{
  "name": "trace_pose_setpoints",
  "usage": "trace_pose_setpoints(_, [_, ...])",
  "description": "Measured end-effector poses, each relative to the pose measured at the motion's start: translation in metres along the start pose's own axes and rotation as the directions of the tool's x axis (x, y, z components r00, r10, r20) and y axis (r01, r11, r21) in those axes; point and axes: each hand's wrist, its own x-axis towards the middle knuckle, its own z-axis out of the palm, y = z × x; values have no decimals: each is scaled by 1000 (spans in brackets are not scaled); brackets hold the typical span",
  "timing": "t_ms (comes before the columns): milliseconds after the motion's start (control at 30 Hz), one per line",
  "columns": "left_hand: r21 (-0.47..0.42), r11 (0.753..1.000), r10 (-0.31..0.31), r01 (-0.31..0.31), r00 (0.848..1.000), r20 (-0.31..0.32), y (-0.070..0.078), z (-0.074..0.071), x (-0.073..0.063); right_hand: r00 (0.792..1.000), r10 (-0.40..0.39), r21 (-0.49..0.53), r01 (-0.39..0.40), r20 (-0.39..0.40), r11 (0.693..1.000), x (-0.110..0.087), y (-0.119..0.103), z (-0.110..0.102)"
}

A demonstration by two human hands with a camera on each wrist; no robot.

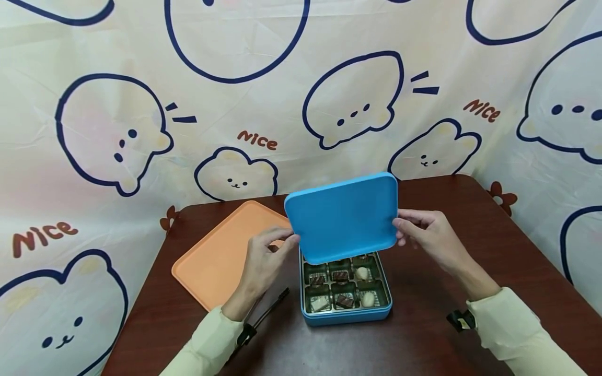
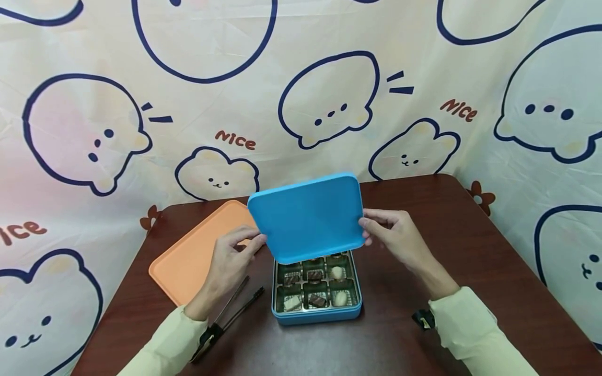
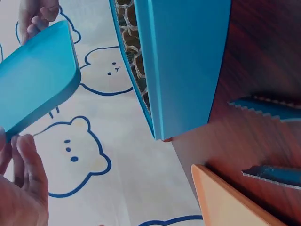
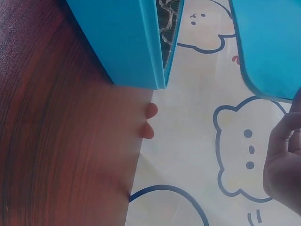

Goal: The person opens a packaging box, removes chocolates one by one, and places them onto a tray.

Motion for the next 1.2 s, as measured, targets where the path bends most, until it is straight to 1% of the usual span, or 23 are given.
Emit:
trace_pose_setpoints(133, [-53,998,-38,37,999,-4,0,-1,0,1000,-5,11,5,4,1000,1,1,1])
trace_pose_setpoints(233, [-91,994,-62,62,998,6,0,-1,1,1000,4,6,-4,4,1000,2,2,1])
trace_pose_setpoints(400, [-150,984,-96,99,995,23,-1,-1,1,999,53,-23,-53,-10,998,3,3,3])
trace_pose_setpoints(500, [-187,975,-116,119,993,29,-1,-1,1,997,77,-13,-77,-5,997,4,5,4])
trace_pose_setpoints(667, [-229,965,-124,131,991,43,-2,-1,0,994,106,63,-108,33,992,6,7,6])
trace_pose_setpoints(833, [-252,956,-136,152,987,79,-3,0,0,985,154,179,-165,75,970,6,8,6])
trace_pose_setpoints(900, [-264,948,-156,178,982,103,-4,1,-1,983,164,205,-179,88,962,6,9,6])
trace_pose_setpoints(1000, [-278,933,-198,229,971,135,-5,2,-1,978,179,223,-200,110,954,6,11,7])
trace_pose_setpoints(1200, [-289,893,-306,345,936,171,-7,3,-3,959,241,246,-272,150,930,7,14,8])
